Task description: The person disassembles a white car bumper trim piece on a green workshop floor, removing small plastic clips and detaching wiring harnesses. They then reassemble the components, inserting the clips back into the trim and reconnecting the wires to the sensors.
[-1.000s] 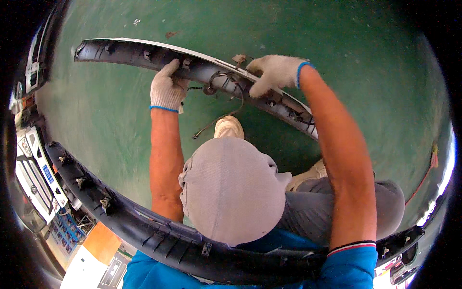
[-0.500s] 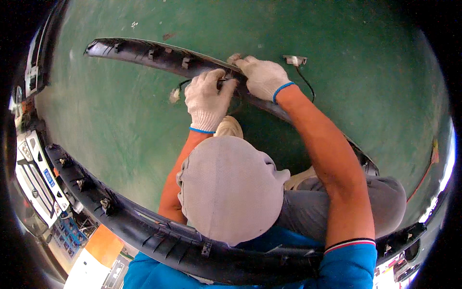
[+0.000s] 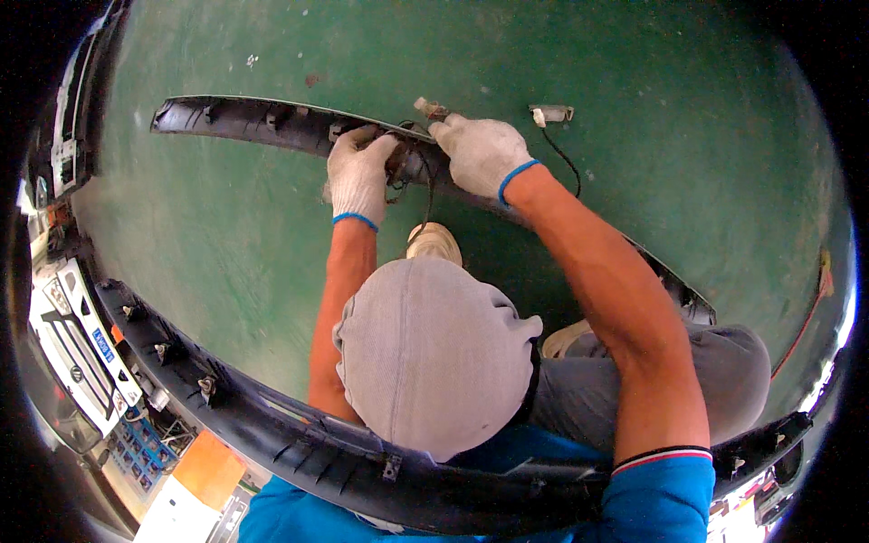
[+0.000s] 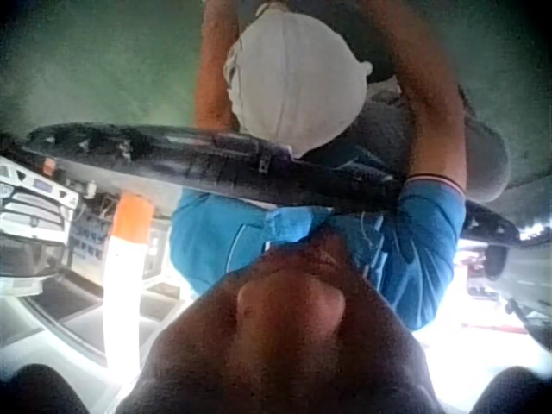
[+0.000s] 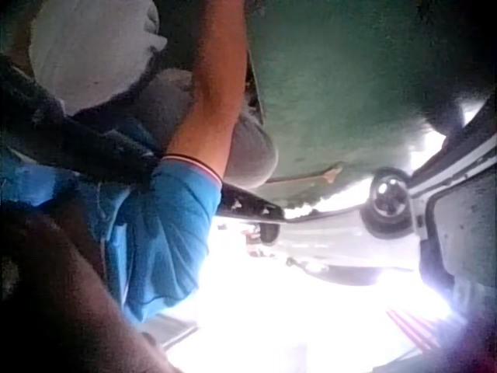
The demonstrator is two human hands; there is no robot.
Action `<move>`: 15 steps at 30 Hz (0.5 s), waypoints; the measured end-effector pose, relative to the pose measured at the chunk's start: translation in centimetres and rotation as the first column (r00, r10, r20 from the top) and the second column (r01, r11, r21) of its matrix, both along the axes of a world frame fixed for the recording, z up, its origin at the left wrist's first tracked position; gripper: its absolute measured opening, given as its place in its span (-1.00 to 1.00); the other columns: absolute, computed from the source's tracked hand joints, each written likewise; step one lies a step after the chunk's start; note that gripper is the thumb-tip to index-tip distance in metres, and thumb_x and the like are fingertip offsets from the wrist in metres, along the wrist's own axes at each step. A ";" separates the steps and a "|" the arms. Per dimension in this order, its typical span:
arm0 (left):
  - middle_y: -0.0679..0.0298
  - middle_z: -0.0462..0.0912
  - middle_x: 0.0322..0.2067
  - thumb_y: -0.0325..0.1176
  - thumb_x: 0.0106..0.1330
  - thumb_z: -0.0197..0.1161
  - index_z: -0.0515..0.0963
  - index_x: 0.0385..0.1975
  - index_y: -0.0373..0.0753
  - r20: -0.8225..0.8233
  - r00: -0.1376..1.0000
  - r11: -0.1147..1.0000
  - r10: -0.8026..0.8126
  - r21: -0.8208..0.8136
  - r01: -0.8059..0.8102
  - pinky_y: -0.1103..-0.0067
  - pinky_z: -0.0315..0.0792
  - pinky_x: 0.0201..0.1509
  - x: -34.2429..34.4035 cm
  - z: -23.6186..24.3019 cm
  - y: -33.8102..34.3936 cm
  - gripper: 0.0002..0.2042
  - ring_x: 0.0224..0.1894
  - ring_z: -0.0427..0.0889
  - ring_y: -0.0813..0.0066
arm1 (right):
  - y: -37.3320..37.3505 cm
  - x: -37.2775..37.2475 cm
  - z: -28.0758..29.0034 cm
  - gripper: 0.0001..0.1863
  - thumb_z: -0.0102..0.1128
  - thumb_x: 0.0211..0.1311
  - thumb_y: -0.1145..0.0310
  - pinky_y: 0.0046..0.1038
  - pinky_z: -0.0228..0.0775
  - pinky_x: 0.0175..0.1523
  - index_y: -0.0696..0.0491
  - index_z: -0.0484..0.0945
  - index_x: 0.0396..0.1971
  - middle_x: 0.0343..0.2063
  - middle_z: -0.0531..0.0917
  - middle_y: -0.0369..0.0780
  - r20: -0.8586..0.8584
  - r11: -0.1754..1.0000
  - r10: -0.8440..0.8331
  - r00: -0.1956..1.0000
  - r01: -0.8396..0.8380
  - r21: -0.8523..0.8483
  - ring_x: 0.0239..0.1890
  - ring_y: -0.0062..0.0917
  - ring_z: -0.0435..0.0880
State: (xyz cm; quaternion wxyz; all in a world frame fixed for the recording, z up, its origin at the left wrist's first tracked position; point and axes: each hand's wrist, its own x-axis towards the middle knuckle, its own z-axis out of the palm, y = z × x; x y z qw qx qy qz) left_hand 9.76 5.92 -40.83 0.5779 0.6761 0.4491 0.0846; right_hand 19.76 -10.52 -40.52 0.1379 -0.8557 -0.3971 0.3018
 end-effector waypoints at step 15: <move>-0.02 0.76 -0.14 -0.38 0.21 0.41 0.61 -0.04 -0.45 -0.260 0.964 0.805 0.054 0.583 0.112 0.38 0.60 0.04 0.5 0.7 -1.9 -0.64 -0.14 0.79 0.14 | 0.5 -0.8 0.8 -0.63 0.14 0.27 0.44 -0.11 0.70 -0.15 0.14 0.52 0.08 0.04 0.67 -0.05 0.130 0.988 0.032 0.991 -0.051 0.144 -0.16 -0.10 0.80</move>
